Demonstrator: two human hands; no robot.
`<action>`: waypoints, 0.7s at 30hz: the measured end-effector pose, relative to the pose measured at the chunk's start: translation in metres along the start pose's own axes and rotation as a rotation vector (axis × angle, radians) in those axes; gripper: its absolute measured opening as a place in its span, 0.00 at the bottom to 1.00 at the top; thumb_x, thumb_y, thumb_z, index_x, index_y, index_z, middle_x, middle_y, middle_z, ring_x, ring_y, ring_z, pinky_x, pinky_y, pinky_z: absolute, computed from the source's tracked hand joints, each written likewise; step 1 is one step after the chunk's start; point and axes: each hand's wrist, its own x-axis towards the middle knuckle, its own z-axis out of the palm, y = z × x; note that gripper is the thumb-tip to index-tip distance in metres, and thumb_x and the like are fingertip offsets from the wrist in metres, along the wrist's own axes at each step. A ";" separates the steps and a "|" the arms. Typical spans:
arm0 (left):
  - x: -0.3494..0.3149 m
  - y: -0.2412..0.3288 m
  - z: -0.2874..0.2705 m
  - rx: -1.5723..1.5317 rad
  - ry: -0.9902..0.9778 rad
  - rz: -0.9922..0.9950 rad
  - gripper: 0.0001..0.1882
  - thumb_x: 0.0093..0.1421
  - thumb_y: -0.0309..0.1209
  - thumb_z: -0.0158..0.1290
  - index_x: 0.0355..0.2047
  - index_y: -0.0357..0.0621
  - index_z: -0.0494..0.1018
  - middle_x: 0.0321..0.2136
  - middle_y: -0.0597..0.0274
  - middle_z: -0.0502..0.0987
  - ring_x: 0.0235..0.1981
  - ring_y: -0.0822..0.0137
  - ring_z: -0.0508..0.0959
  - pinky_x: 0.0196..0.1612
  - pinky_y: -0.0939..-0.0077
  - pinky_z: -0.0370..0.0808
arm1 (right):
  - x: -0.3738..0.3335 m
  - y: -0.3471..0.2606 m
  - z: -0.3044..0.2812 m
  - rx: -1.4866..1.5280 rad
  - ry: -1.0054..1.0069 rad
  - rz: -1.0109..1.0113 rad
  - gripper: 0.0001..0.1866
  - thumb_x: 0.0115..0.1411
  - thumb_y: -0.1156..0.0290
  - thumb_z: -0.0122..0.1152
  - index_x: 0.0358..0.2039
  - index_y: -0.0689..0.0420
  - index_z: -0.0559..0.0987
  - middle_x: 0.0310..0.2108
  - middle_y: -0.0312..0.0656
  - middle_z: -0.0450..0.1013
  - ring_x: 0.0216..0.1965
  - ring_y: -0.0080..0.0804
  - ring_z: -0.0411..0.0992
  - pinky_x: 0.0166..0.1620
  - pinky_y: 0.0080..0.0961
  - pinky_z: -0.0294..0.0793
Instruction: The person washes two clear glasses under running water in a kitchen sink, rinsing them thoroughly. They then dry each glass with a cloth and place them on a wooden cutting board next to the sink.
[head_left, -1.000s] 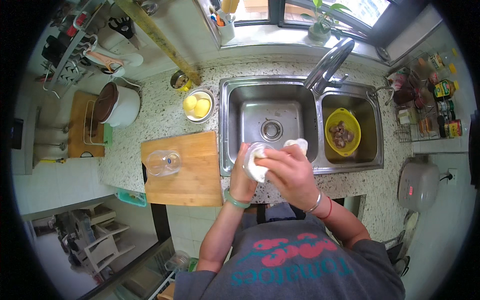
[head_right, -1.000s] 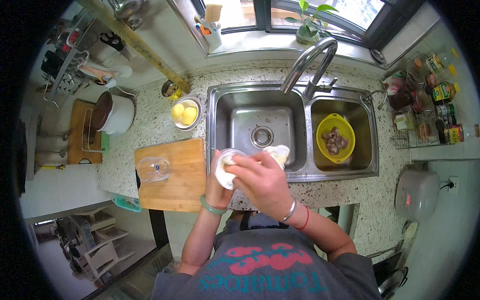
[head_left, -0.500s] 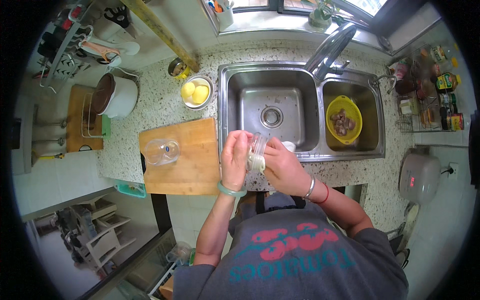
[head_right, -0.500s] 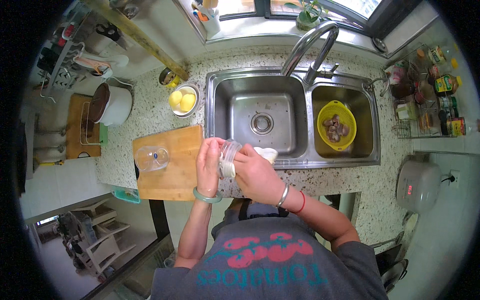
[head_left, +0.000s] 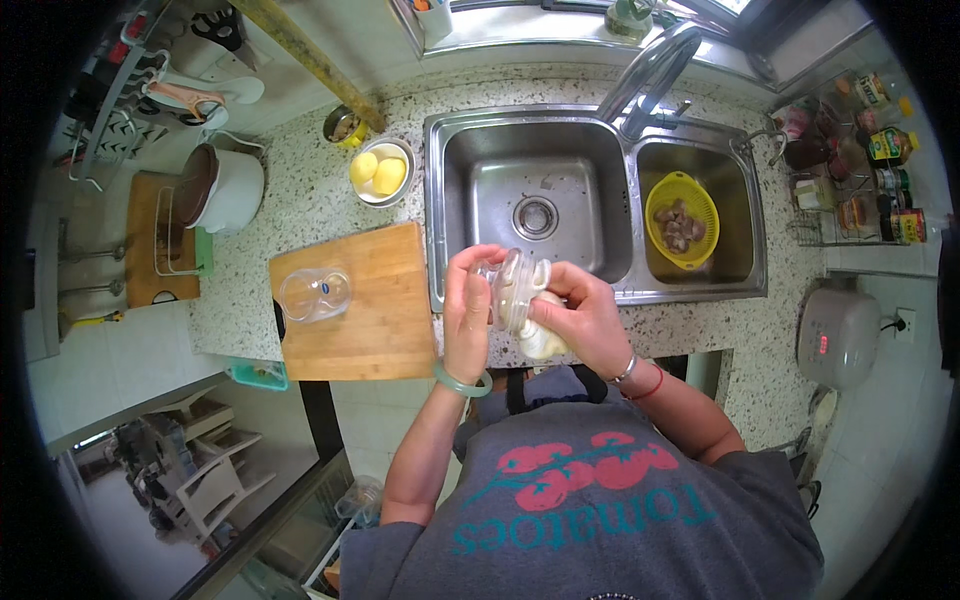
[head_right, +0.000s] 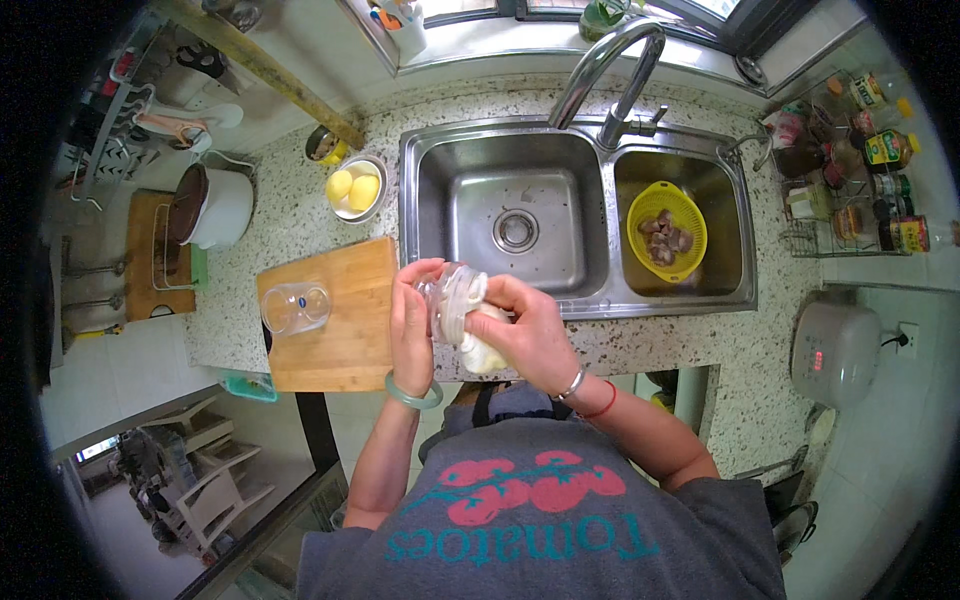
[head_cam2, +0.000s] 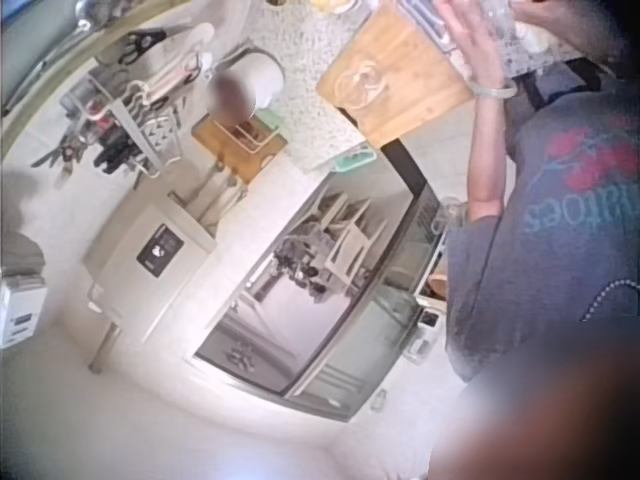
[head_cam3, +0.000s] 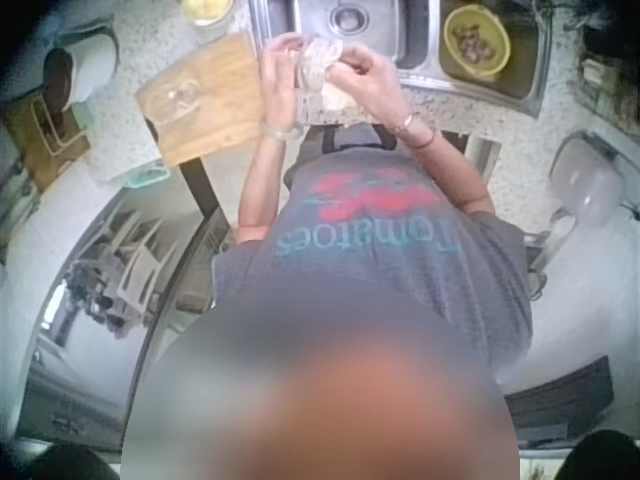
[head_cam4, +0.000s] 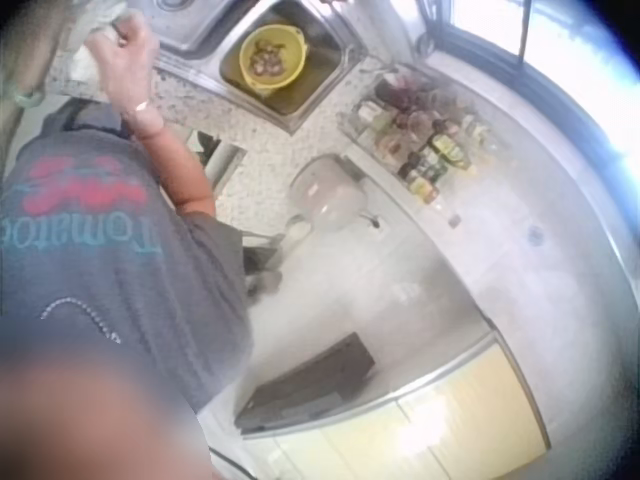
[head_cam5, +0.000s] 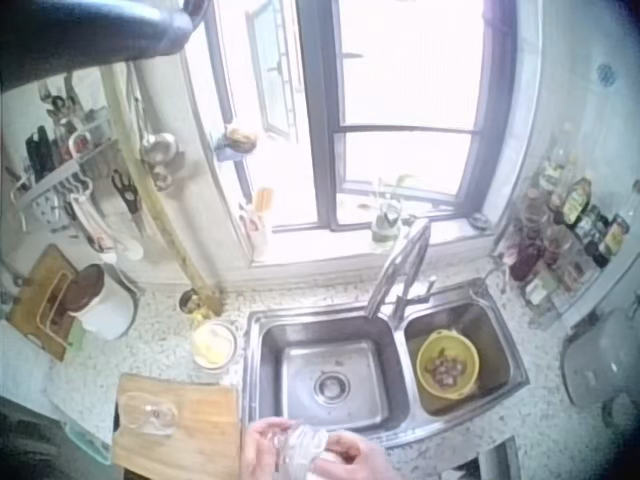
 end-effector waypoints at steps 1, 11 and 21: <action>-0.001 0.000 0.000 -0.067 -0.030 -0.005 0.32 0.62 0.52 0.50 0.56 0.41 0.59 0.51 0.55 0.67 0.51 0.67 0.70 0.50 0.73 0.70 | 0.000 -0.002 0.000 -0.082 0.065 -0.019 0.12 0.53 0.77 0.61 0.39 0.63 0.77 0.32 0.34 0.74 0.33 0.16 0.69 0.37 0.19 0.71; -0.012 0.030 0.012 -0.133 -0.095 -0.029 0.44 0.47 0.29 0.67 0.60 0.43 0.54 0.53 0.56 0.64 0.54 0.65 0.68 0.54 0.70 0.70 | -0.015 -0.027 -0.024 -0.635 -0.324 -0.497 0.22 0.52 0.76 0.54 0.50 0.59 0.72 0.53 0.48 0.66 0.53 0.46 0.62 0.54 0.39 0.61; -0.018 0.045 0.018 -0.088 -0.179 -0.038 0.48 0.46 0.30 0.68 0.63 0.44 0.51 0.53 0.55 0.65 0.52 0.65 0.70 0.54 0.70 0.69 | -0.033 -0.026 -0.028 -0.195 -0.062 -0.272 0.20 0.50 0.84 0.61 0.46 0.59 0.74 0.48 0.46 0.71 0.42 0.40 0.73 0.43 0.29 0.72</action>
